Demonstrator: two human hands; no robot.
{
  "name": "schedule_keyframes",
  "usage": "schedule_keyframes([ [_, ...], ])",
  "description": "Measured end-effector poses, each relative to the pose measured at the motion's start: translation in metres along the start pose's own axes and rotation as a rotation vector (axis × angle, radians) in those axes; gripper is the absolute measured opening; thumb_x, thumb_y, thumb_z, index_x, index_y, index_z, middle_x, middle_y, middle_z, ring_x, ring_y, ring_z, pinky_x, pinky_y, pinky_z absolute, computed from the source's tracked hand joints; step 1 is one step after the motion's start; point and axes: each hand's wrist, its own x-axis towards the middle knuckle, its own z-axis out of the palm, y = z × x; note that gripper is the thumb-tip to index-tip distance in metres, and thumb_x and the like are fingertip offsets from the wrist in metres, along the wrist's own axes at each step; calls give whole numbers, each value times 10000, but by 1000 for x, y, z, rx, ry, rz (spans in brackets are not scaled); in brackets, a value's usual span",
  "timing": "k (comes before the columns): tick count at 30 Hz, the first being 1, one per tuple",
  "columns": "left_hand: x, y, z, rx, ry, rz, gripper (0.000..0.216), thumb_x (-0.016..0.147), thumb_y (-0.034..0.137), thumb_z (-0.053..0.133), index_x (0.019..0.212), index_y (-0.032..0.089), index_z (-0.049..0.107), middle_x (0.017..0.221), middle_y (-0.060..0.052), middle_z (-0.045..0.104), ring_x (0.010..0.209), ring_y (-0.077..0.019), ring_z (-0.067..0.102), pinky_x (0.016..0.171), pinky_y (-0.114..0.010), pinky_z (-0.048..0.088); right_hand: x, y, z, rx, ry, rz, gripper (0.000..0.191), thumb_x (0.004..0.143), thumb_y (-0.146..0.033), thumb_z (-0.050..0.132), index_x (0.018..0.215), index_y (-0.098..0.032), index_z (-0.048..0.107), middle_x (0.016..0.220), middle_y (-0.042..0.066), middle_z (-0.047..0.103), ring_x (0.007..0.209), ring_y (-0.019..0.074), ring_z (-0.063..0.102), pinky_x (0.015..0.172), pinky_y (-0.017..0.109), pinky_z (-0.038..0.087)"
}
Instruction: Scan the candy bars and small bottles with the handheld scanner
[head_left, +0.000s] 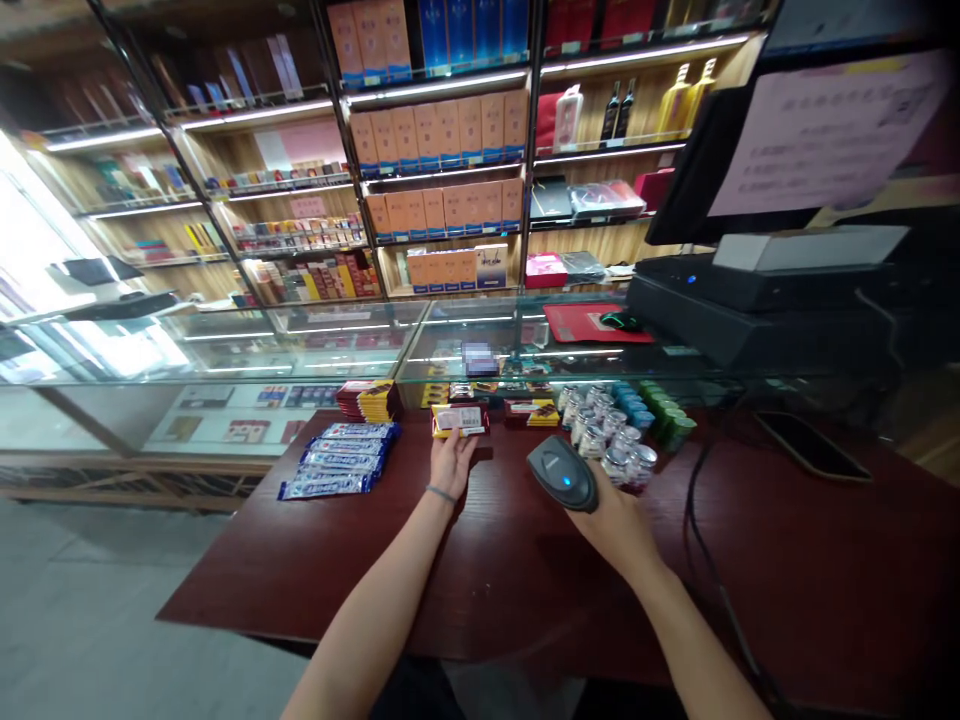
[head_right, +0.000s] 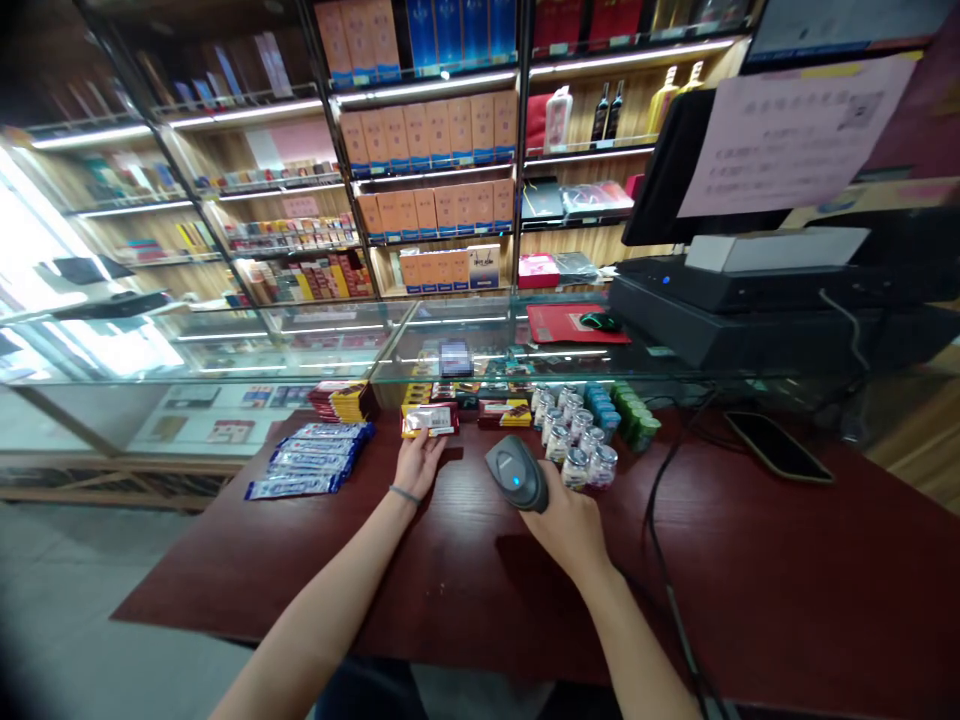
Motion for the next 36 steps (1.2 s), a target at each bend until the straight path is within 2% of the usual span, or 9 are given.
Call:
schedule_keyframes([
  [3,2,0,-1,-16,22,-15,183,850,120,662,1002,197,595,1000,-44,716,875,-137,697,978,-423,516,-2,-9,1,18,-104,-71,371,779,-306,602,1140,-249,538,695,-14,723,586,238,696,501,269,380],
  [7,3,0,-2,-31,28,-23,164,865,109,639,995,198,595,1015,-47,712,910,-143,696,995,-433,510,-3,-17,0,58,-137,-141,538,754,-262,627,1263,-247,453,836,1,754,625,231,713,511,261,387],
  [14,-1,0,1,-58,-52,6,156,895,122,590,1016,220,602,1163,-66,667,1102,-187,648,1039,-460,494,-5,-18,1,34,-160,-186,325,740,-258,613,1055,-244,535,717,-7,732,636,243,712,525,259,372],
  [19,0,1,1,-29,7,-11,173,887,107,596,1018,220,594,1075,-49,689,970,-148,679,1010,-447,510,-4,-16,0,81,-155,-163,415,744,-264,604,1141,-262,481,785,-14,741,628,243,714,517,265,371],
  [23,1,1,0,-40,26,-17,157,878,98,608,992,203,587,975,-32,707,865,-120,684,987,-425,516,-4,-15,0,85,-139,-152,418,752,-279,612,1143,-268,465,769,-21,734,622,254,714,504,270,365],
  [28,1,2,1,-44,4,0,174,862,112,632,1001,207,587,978,-37,711,897,-136,688,978,-415,514,-4,-15,2,68,-93,-118,354,774,-297,597,1111,-262,493,731,-21,726,601,238,705,505,266,367],
  [33,-1,2,2,-8,-3,23,206,824,157,695,985,202,574,965,-35,709,881,-139,687,952,-409,517,-3,-16,4,19,18,-83,253,809,-332,558,1041,-229,550,662,8,706,579,230,692,507,269,352],
  [36,-4,1,2,25,-4,42,218,796,191,729,948,189,572,937,-28,703,825,-122,680,884,-352,531,-2,-17,3,6,65,-59,250,821,-367,543,1019,-216,569,659,21,705,577,233,687,509,275,352],
])
